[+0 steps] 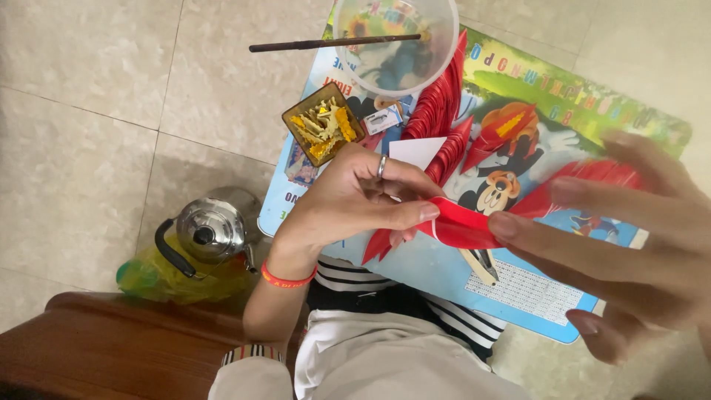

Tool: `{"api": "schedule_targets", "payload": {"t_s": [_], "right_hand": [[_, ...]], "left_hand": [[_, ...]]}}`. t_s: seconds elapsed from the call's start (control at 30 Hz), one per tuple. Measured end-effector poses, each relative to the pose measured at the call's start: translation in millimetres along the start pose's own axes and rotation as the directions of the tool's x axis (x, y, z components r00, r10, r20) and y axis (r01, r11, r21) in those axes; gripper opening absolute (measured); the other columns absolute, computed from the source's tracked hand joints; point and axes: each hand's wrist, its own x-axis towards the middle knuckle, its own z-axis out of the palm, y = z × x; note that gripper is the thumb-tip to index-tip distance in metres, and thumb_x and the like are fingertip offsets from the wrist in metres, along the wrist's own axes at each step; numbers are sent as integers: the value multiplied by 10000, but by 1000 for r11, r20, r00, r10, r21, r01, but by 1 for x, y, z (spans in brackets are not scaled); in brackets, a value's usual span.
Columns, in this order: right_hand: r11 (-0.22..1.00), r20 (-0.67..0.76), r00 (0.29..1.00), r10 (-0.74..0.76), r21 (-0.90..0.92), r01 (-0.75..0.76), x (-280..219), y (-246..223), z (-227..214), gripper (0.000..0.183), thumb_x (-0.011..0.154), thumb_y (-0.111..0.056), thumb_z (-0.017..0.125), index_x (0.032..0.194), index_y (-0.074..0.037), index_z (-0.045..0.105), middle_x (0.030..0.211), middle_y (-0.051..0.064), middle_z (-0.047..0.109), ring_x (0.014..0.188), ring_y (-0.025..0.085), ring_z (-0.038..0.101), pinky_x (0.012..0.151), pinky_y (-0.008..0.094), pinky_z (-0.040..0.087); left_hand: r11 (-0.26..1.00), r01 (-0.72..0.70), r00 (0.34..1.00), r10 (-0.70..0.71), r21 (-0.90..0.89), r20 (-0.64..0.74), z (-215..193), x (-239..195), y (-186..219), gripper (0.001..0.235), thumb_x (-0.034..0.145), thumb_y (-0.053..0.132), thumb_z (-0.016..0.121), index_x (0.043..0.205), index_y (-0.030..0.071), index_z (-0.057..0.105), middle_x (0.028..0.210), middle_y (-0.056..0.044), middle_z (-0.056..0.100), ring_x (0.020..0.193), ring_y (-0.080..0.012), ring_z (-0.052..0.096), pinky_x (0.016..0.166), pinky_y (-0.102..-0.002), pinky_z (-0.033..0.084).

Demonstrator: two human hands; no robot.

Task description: The person is folding and assembling red and gold paper to create decorative items using a stapler.

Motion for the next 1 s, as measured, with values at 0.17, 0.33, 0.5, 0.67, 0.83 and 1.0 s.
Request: {"api": "schedule_targets", "payload": {"t_s": [0.17, 0.33, 0.5, 0.67, 0.83, 1.0], "right_hand": [[1000, 3, 1000, -8, 0, 8, 16, 1, 2, 535, 802, -344, 422, 1085, -80, 792, 1404, -37, 611, 1143, 326, 491, 867, 652, 389], [998, -28, 1000, -14, 65, 16, 24, -1, 12, 561, 814, -340, 411, 1111, -59, 795, 1410, -30, 605, 1304, 348, 462, 948, 712, 387], [992, -61, 996, 73, 106, -66, 24, -4, 5, 574, 830, -337, 379, 1144, -60, 771, 1408, -21, 608, 1363, 341, 413, 1086, 701, 359], [993, -48, 997, 66, 103, -61, 25, -5, 4, 534, 881, -307, 390, 1160, -60, 774, 1402, -18, 613, 1340, 351, 406, 1082, 661, 328], [992, -27, 998, 57, 116, -53, 16, -1, 3, 570, 845, -347, 379, 1144, -73, 779, 1401, -36, 626, 1328, 345, 432, 1104, 663, 335], [1000, -82, 997, 18, 12, -17, 7, 2, 4, 560, 878, -403, 360, 1103, -120, 788, 1381, 17, 630, 1293, 372, 453, 1107, 679, 360]], "left_hand": [[1000, -14, 1000, 14, 0, 23, 4, 1, 5, 203, 961, 59, 755, 1115, -73, 752, 857, -66, 743, 688, -79, 692, 618, -219, 584], [999, -40, 996, 41, -14, 75, 6, -2, 9, 208, 971, 49, 750, 1146, -62, 743, 921, -59, 746, 729, -69, 694, 636, -205, 574], [996, -82, 995, 81, 17, 62, 6, -8, 14, 214, 974, 38, 761, 1165, -59, 749, 980, -62, 754, 766, -61, 684, 656, -197, 568], [998, -66, 995, 67, -19, 75, 10, -5, 16, 221, 967, 17, 758, 1171, -64, 740, 1012, -71, 757, 792, -73, 699, 679, -208, 596], [995, -90, 993, 94, -51, 71, 4, -11, 9, 211, 1002, -13, 760, 1199, -84, 739, 1009, -90, 752, 840, -80, 704, 787, -233, 611], [1000, -24, 1000, 24, 8, -2, -4, -15, 12, 211, 942, -15, 768, 1138, -88, 738, 1014, -88, 751, 827, -92, 708, 739, -229, 615]]}}
